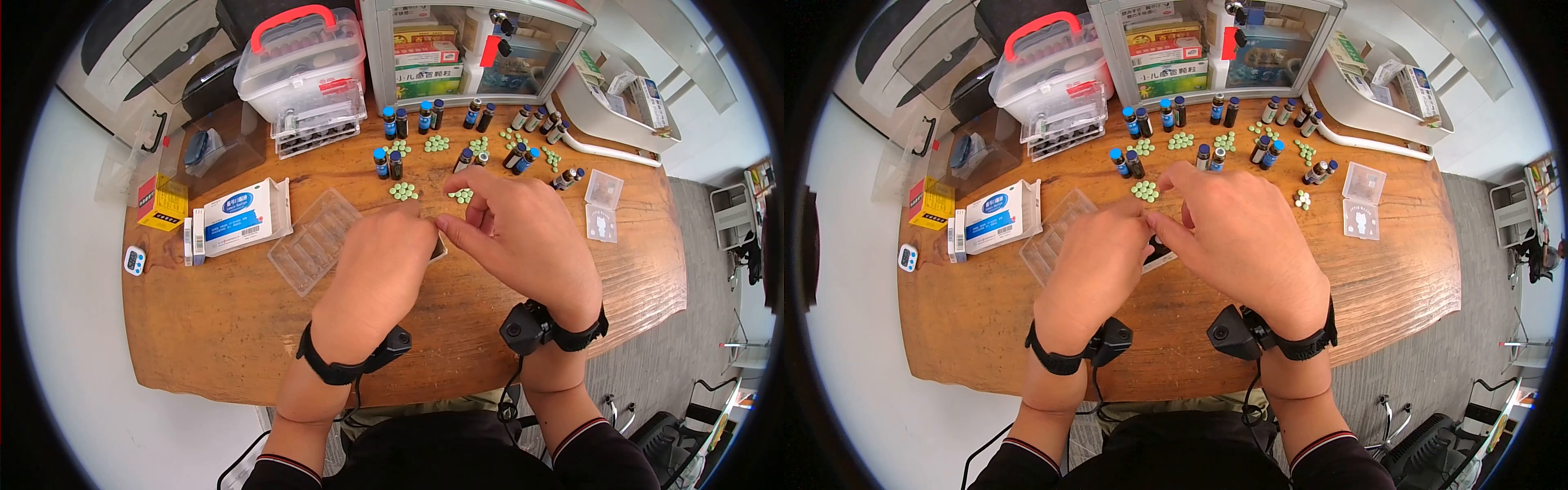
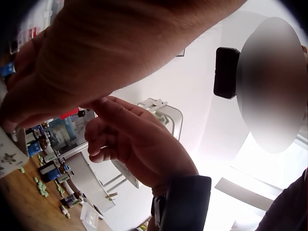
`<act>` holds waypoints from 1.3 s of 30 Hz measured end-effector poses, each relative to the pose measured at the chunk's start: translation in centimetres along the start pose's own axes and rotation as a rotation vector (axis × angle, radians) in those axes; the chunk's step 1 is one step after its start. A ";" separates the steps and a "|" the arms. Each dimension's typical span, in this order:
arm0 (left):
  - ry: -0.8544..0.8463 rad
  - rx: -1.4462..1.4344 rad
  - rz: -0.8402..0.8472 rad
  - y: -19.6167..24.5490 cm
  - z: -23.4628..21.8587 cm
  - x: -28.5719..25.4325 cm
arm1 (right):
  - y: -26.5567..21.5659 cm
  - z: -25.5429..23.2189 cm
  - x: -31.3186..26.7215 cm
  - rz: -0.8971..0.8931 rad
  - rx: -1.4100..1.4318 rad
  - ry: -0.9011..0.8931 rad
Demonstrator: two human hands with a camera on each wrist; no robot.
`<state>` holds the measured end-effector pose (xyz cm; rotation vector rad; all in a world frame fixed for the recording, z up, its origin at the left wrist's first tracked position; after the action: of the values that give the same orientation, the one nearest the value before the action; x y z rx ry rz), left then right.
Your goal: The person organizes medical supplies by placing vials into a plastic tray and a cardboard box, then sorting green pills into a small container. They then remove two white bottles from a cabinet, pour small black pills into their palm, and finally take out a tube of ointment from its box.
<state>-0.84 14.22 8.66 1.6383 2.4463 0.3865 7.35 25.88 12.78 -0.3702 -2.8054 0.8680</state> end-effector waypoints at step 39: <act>-0.062 -0.004 -0.045 0.9 1.2 0.3 | 0.1 0.0 0.0 -0.042 0.048 0.050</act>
<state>0.19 14.92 7.83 1.5670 2.4302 0.3285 7.34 25.92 12.71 -0.3207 -2.7313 0.9026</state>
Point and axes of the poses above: each hand's wrist, its own x-axis towards the middle knuckle, its own z-axis out of the palm, y = z × x, the point moved 5 cm from there along x, towards the middle knuckle, and after that the axes turned 4 degrees about -y, right-handed, at the moved point
